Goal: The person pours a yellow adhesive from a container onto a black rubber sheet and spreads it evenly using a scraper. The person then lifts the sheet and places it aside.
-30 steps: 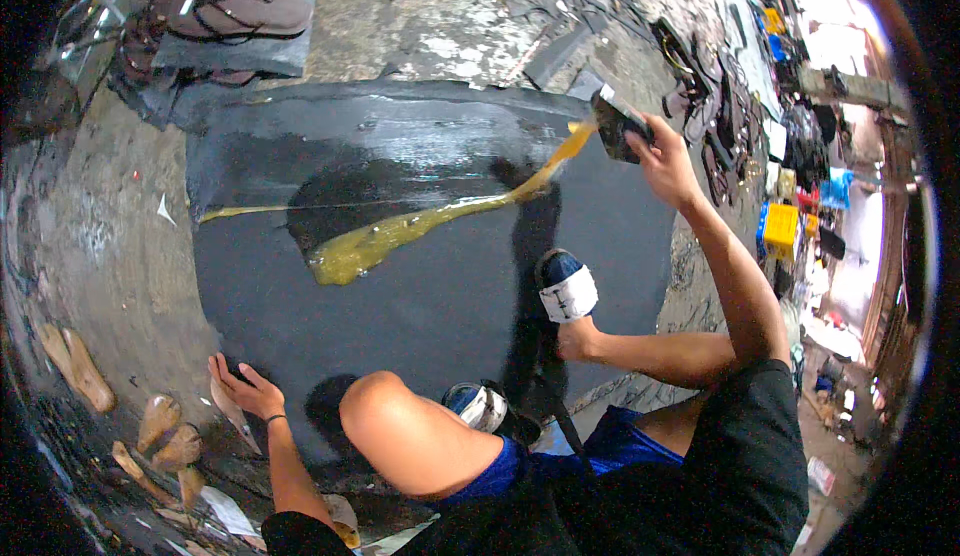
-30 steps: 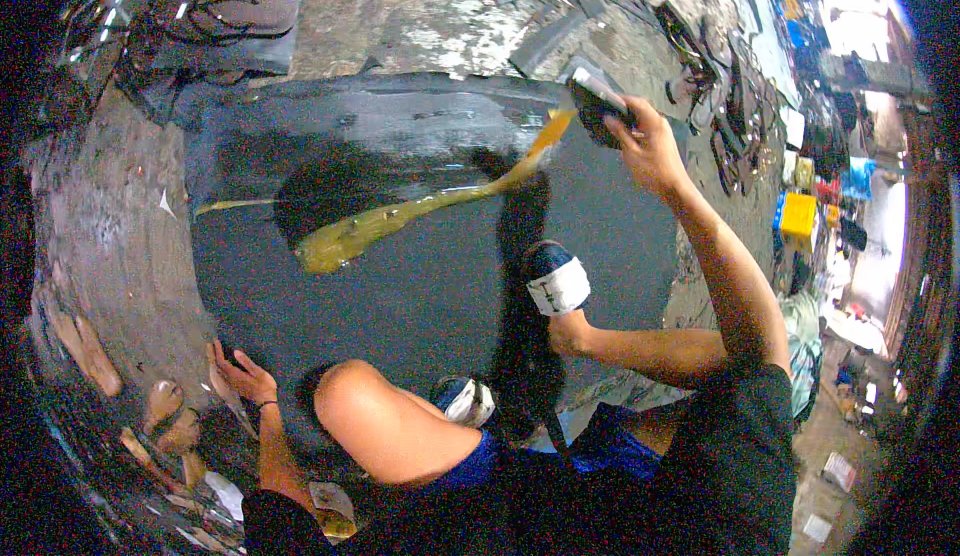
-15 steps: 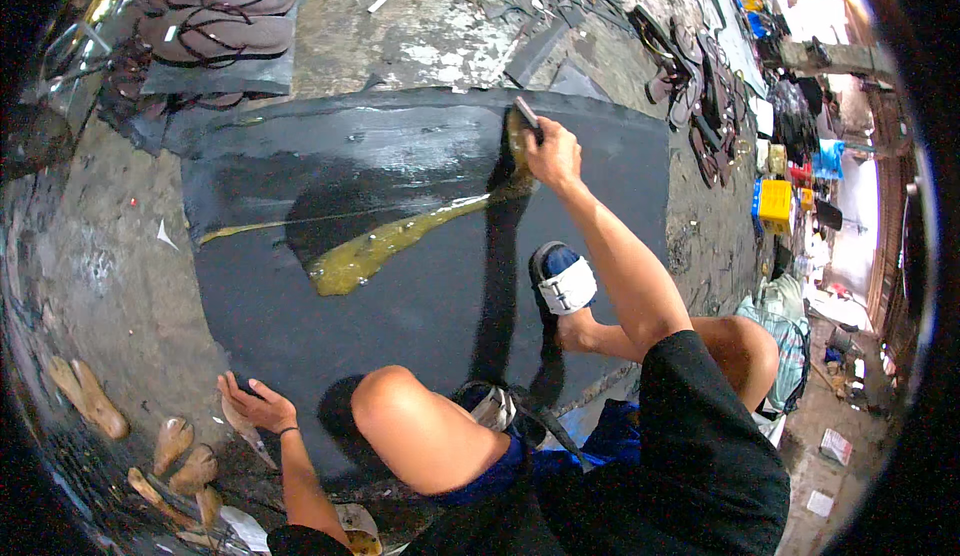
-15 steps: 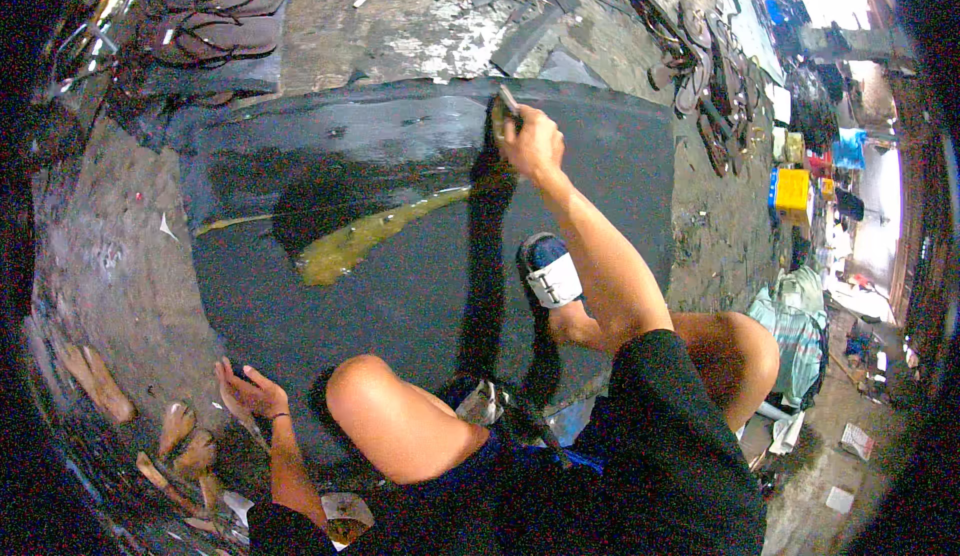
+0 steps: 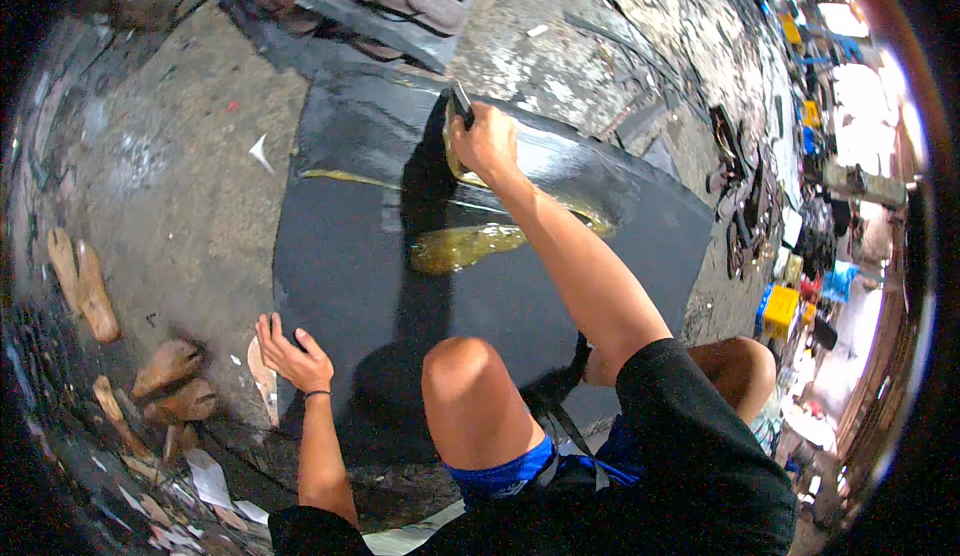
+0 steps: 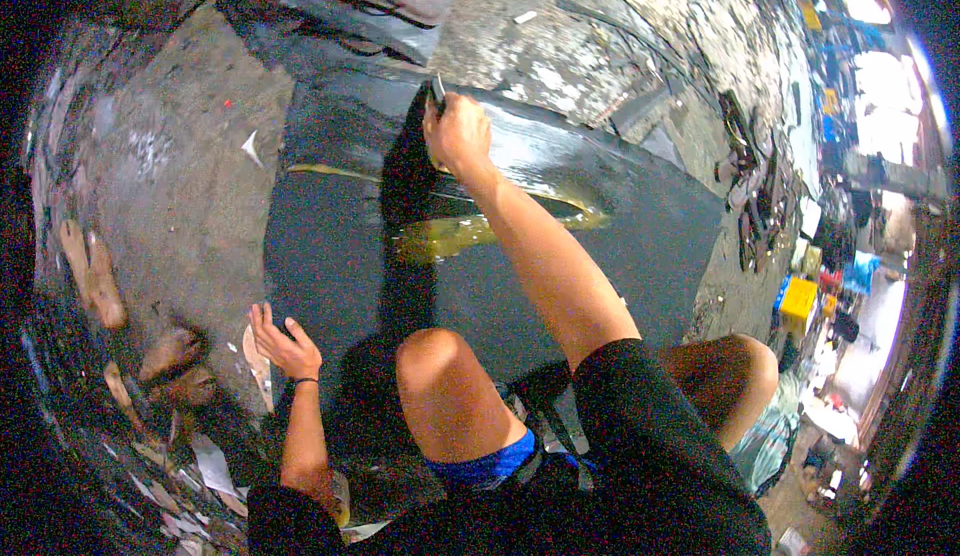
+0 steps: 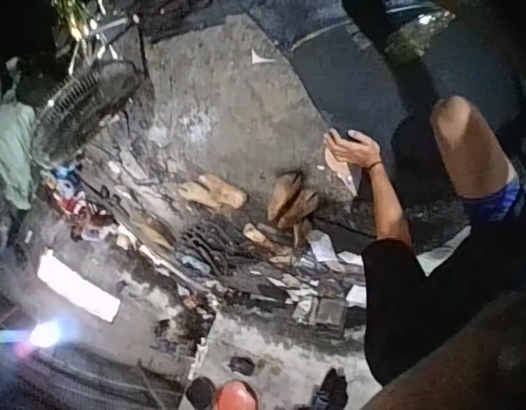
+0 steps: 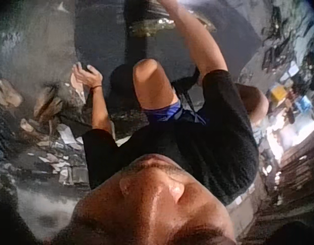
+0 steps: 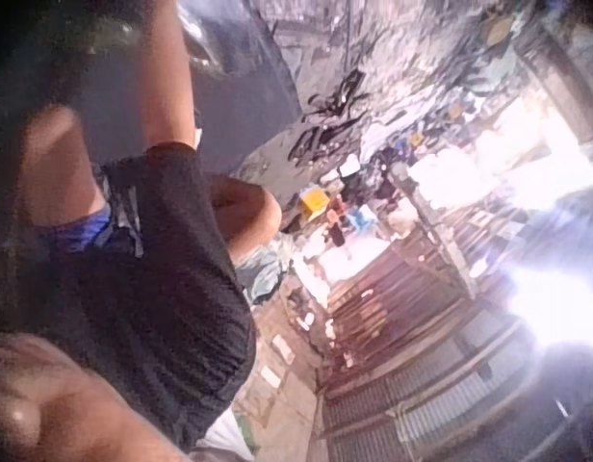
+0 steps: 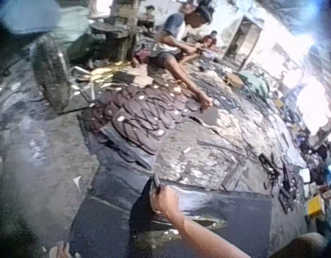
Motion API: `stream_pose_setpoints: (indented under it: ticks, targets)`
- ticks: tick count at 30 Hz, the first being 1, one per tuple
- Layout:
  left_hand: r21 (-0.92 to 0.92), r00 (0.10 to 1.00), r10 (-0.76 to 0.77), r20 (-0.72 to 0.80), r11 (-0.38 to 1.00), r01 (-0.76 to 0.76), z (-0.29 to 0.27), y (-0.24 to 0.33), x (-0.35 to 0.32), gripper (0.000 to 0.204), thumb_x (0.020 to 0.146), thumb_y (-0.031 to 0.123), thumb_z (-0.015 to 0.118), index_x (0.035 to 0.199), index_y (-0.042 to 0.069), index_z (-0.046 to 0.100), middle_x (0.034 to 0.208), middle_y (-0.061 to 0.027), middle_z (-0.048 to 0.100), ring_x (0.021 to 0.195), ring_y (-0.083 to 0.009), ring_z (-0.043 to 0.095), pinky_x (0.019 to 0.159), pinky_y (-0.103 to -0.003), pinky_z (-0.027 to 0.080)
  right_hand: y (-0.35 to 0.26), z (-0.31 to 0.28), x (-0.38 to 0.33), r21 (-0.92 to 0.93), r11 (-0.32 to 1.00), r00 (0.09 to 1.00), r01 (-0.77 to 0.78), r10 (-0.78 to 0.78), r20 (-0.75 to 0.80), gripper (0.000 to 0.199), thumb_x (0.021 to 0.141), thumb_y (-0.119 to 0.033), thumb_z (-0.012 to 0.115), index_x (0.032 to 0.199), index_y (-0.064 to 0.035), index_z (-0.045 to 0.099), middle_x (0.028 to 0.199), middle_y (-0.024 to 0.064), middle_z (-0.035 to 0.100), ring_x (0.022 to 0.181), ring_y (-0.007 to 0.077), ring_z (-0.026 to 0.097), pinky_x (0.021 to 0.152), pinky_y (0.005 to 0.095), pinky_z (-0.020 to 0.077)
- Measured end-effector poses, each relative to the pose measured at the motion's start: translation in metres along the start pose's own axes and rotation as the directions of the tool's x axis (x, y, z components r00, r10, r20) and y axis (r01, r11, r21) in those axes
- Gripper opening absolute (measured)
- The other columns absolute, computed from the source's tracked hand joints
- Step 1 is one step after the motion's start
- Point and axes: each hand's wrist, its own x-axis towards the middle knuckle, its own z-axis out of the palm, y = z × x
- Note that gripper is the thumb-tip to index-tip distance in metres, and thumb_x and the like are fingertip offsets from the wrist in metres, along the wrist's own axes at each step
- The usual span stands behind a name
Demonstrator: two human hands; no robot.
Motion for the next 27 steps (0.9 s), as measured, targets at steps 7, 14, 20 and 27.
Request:
stream_pose_setpoints:
  ticks: [7, 14, 20, 27]
  targets:
    - [-0.059, 0.997, -0.059, 0.045, 0.996, 0.062, -0.007, 0.001, 0.003, 0.047, 0.094, 0.024, 0.049, 0.136, 0.003, 0.048, 0.147, -0.0178, 0.043, 0.139, -0.0369, 0.035, 0.114, -0.051, 0.021, -0.082, 0.044, 0.022, -0.049, 0.986, 0.988, 0.157, -0.156, 0.021, 0.028, 0.085, -0.028, 0.064, 0.090, -0.0004, 0.067, 0.096, 0.0256, 0.067, 0.089, 0.0459, 0.065, 0.078, 0.0535, 0.0529]
    - [-0.069, 0.997, -0.079, 0.026, 0.994, 0.080, -0.010, -0.003, 0.002, 0.045, 0.095, 0.027, 0.047, 0.131, 0.000, 0.053, 0.144, -0.0176, 0.046, 0.136, -0.0364, 0.039, 0.112, -0.049, 0.023, -0.144, 0.062, 0.046, -0.194, 0.744, 0.749, 0.639, -0.545, 0.376, 0.024, 0.086, -0.025, 0.059, 0.106, -0.0129, 0.067, 0.099, 0.0160, 0.071, 0.093, 0.0366, 0.068, 0.082, 0.0494, 0.0541]
    - [-0.086, 0.998, -0.066, -0.001, 0.994, 0.066, -0.006, -0.004, 0.001, 0.045, 0.095, 0.025, 0.048, 0.131, 0.000, 0.053, 0.143, -0.0179, 0.047, 0.136, -0.0371, 0.039, 0.113, -0.049, 0.022, -0.105, 0.025, 0.087, 0.066, 0.134, 0.060, 0.989, -0.757, 0.650, 0.040, 0.075, 0.002, 0.058, 0.111, -0.0137, 0.068, 0.110, 0.0092, 0.067, 0.100, 0.0333, 0.065, 0.085, 0.0444, 0.0528]
    - [-0.035, 1.000, -0.030, 0.006, 0.999, 0.031, 0.000, -0.009, -0.004, 0.046, 0.095, 0.025, 0.049, 0.135, 0.002, 0.051, 0.145, -0.0178, 0.045, 0.138, -0.0377, 0.038, 0.112, -0.051, 0.025, 0.084, -0.071, 0.019, 0.122, 0.272, 0.124, 0.955, -0.735, 0.666, 0.043, 0.070, -0.001, 0.061, 0.112, -0.0095, 0.066, 0.115, 0.0076, 0.064, 0.115, 0.0291, 0.057, 0.103, 0.0428, 0.0427]
